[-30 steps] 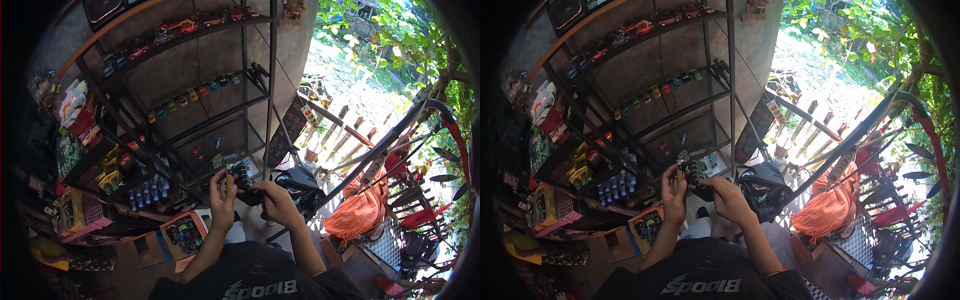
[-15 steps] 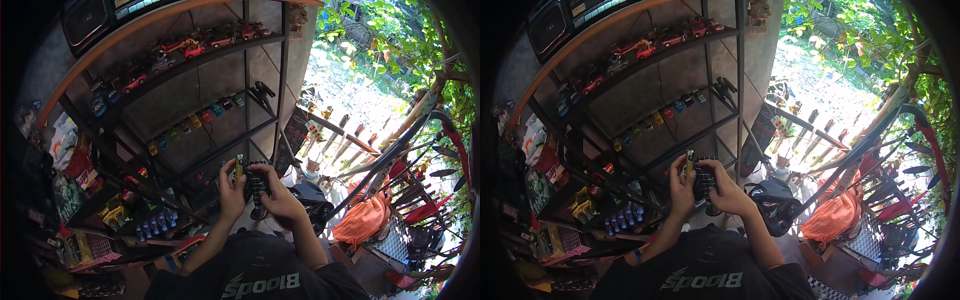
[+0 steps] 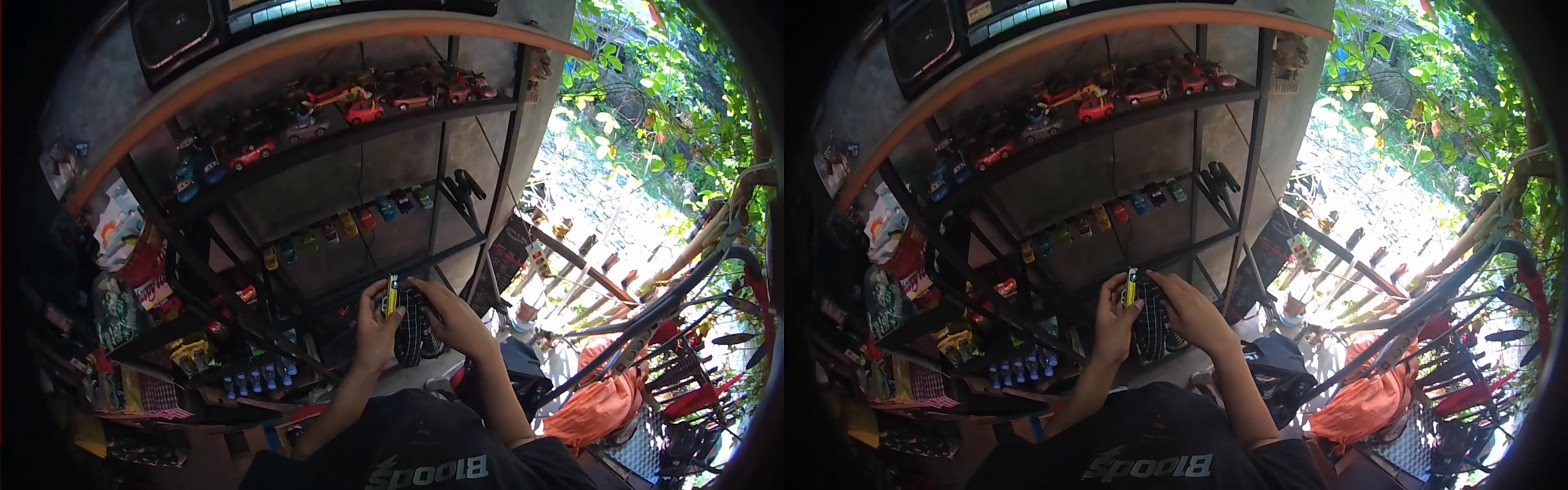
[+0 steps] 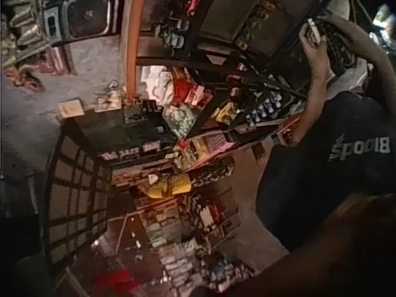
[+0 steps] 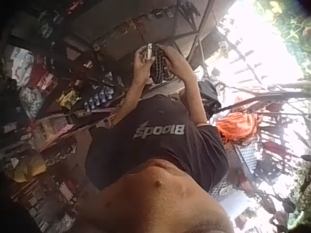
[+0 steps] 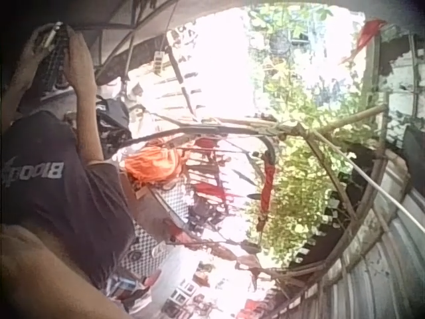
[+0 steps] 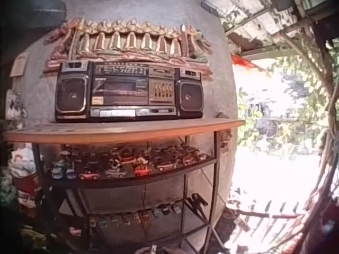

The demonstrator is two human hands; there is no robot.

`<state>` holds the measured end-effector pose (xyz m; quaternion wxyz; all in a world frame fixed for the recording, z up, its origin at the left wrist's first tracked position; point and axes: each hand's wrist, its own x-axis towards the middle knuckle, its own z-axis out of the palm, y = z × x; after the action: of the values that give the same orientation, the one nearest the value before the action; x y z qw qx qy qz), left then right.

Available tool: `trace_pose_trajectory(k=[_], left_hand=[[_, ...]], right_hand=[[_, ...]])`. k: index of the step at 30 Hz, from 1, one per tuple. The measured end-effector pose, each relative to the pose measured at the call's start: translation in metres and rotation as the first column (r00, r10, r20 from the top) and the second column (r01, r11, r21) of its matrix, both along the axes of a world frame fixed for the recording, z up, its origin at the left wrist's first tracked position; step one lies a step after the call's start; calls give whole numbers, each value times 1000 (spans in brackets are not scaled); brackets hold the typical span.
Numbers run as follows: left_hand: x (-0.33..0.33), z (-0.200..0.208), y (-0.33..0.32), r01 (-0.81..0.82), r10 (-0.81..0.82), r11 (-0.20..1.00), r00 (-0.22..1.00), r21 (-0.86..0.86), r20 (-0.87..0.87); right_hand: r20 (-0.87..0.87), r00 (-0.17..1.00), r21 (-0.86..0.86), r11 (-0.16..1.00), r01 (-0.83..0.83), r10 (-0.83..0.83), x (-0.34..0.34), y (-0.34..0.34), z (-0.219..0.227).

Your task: Organizing and cleaning toy cars on a shelf and in a storage box.

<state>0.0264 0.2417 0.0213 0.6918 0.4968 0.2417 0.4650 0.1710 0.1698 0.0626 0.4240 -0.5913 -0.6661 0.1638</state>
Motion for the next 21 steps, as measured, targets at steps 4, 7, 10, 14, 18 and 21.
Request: trace_pose_trajectory(k=[4,7,10,14,18,21], left_hand=[[-1,2,17,-9,10,999,1000,-30,23],[0,-2,24,-31,32,999,999,-30,29],[4,-2,41,-76,79,995,995,-66,52],[10,11,72,-40,64,992,976,-118,206],[2,17,98,-180,184,983,953,-38,239],[-7,-32,118,-402,437,891,885,211,-159]], right_hand=[[2,988,39,988,152,-152,11,8,-3],[-88,979,33,982,185,-182,21,6,-18],[-137,971,-5,981,194,-193,16,4,-19],[-155,976,36,987,160,-152,8,13,-13],[-42,989,89,985,146,-143,-2,31,-8],[-19,998,23,998,55,-54,-20,58,-24]])
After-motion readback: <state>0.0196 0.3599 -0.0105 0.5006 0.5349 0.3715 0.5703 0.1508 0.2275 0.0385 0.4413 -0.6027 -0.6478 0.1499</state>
